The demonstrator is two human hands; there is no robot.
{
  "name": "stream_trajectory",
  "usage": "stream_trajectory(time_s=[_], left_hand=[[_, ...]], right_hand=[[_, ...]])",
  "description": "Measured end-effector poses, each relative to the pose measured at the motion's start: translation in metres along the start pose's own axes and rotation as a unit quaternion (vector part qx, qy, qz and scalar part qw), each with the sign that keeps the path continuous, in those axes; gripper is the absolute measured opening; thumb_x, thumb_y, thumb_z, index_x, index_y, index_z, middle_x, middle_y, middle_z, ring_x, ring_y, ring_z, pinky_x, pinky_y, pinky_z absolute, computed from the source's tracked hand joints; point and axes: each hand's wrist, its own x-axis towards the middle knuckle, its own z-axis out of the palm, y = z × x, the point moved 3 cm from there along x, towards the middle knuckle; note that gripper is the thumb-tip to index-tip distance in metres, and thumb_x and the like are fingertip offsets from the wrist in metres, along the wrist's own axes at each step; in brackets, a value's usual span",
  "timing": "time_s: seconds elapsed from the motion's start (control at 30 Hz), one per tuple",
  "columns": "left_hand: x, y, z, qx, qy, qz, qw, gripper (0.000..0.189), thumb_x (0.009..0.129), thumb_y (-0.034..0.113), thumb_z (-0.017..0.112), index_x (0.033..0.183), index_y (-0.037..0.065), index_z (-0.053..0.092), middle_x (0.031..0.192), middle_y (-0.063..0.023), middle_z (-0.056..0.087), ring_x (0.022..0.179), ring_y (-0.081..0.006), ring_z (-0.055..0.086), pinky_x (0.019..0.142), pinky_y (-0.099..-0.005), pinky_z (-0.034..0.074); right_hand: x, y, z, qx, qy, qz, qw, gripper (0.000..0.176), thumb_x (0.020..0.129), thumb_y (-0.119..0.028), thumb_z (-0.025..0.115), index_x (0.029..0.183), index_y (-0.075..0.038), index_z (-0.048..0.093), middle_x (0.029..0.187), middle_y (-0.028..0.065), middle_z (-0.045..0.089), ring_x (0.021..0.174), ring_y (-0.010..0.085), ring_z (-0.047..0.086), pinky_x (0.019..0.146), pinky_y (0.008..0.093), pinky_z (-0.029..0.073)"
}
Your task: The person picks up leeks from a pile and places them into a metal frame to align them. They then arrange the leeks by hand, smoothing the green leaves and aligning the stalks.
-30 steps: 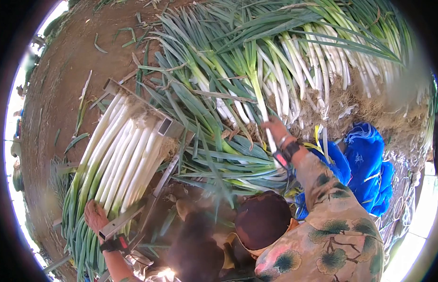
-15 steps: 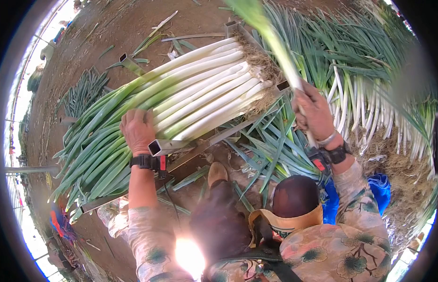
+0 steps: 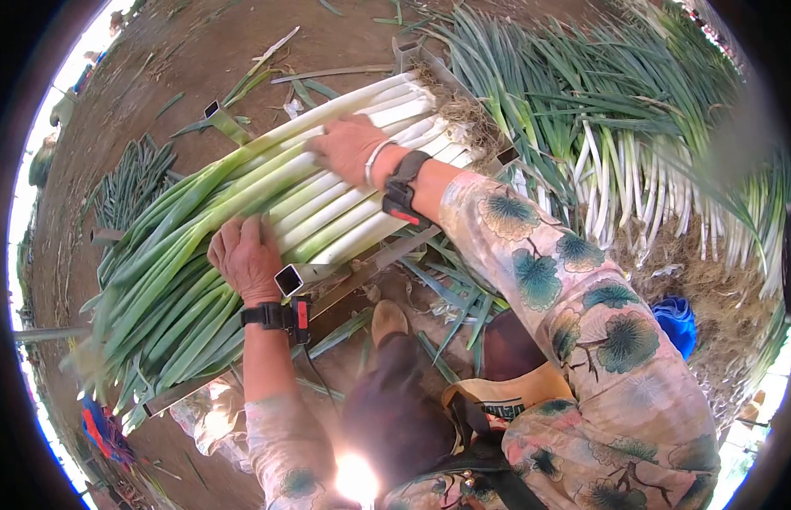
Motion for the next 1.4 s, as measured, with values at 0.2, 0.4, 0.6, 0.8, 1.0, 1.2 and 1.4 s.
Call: stream_trajectory(time_s=[0.2,0.4,0.6,0.8,1.0,1.2,1.4], left_hand=[[-0.001,0.003,0.001,0.018,0.065,0.039,0.997,0.025,0.081,0.026,0.071,0.103,0.018,0.064,0.115,-0.0005,0.055,0.118,-0.0251,0.047,0.104,-0.0468,0.033],[0.011,-0.002,0.019,0.078,-0.081,0.050,0.992,0.033,0.089,0.023,0.061,0.121,0.016,0.061,0.122,-0.0065,0.058,0.121,-0.0252,0.049,0.107,-0.0478,0.032],[0.012,-0.012,0.017,0.037,-0.169,0.014,0.985,0.021,0.093,0.028,0.056,0.106,0.014,0.064,0.112,-0.0056,0.060,0.111,-0.0276,0.053,0.094,-0.0439,0.040],[0.018,-0.009,0.021,0.070,-0.167,-0.005,0.983,0.024,0.096,0.029,0.052,0.110,0.014,0.062,0.117,-0.0054,0.059,0.113,-0.0279,0.052,0.098,-0.0436,0.037],[0.014,-0.021,0.026,0.079,-0.153,0.024,0.985,0.025,0.095,0.026,0.053,0.115,0.014,0.062,0.117,-0.0065,0.059,0.113,-0.0294,0.052,0.097,-0.0434,0.038],[0.019,-0.006,0.017,0.071,-0.181,0.000,0.981,0.024,0.096,0.025,0.052,0.114,0.013,0.062,0.116,-0.0071,0.059,0.112,-0.0290,0.052,0.096,-0.0443,0.038],[0.019,-0.012,0.020,0.090,-0.178,0.012,0.980,0.025,0.097,0.026,0.050,0.114,0.013,0.062,0.116,-0.0073,0.059,0.112,-0.0289,0.052,0.095,-0.0439,0.039]], right_hand=[[-0.031,0.026,-0.007,-0.006,-0.026,0.067,0.997,0.028,0.090,-0.032,0.054,0.110,-0.019,0.068,0.099,0.0140,0.063,0.097,0.0343,0.058,0.088,0.0463,0.046],[-0.038,0.035,0.012,0.013,0.003,0.043,0.999,0.021,0.087,-0.023,0.054,0.090,-0.012,0.071,0.091,0.0170,0.064,0.091,0.0363,0.061,0.084,0.0463,0.048],[-0.062,0.052,-0.037,0.236,0.018,0.057,0.970,0.031,0.086,-0.027,0.061,0.109,-0.006,0.068,0.103,0.0162,0.067,0.098,0.0354,0.063,0.091,0.0443,0.048],[-0.226,0.140,-0.121,0.307,0.241,0.265,0.882,0.027,0.088,-0.025,0.063,0.107,-0.006,0.069,0.100,0.0143,0.069,0.093,0.0287,0.066,0.085,0.0373,0.051],[-0.460,0.363,-0.028,0.035,0.191,0.544,0.816,0.031,0.089,-0.029,0.051,0.101,-0.006,0.068,0.100,0.0213,0.067,0.092,0.0392,0.064,0.083,0.0444,0.051],[-0.588,0.445,-0.055,-0.088,0.067,0.735,0.669,0.040,0.082,-0.029,0.057,0.107,0.002,0.064,0.103,0.0267,0.066,0.094,0.0432,0.064,0.084,0.0476,0.051],[-0.566,0.439,-0.049,-0.042,0.014,0.740,0.671,0.047,0.080,-0.037,0.064,0.107,0.002,0.064,0.103,0.0268,0.066,0.099,0.0414,0.064,0.086,0.0467,0.051]])
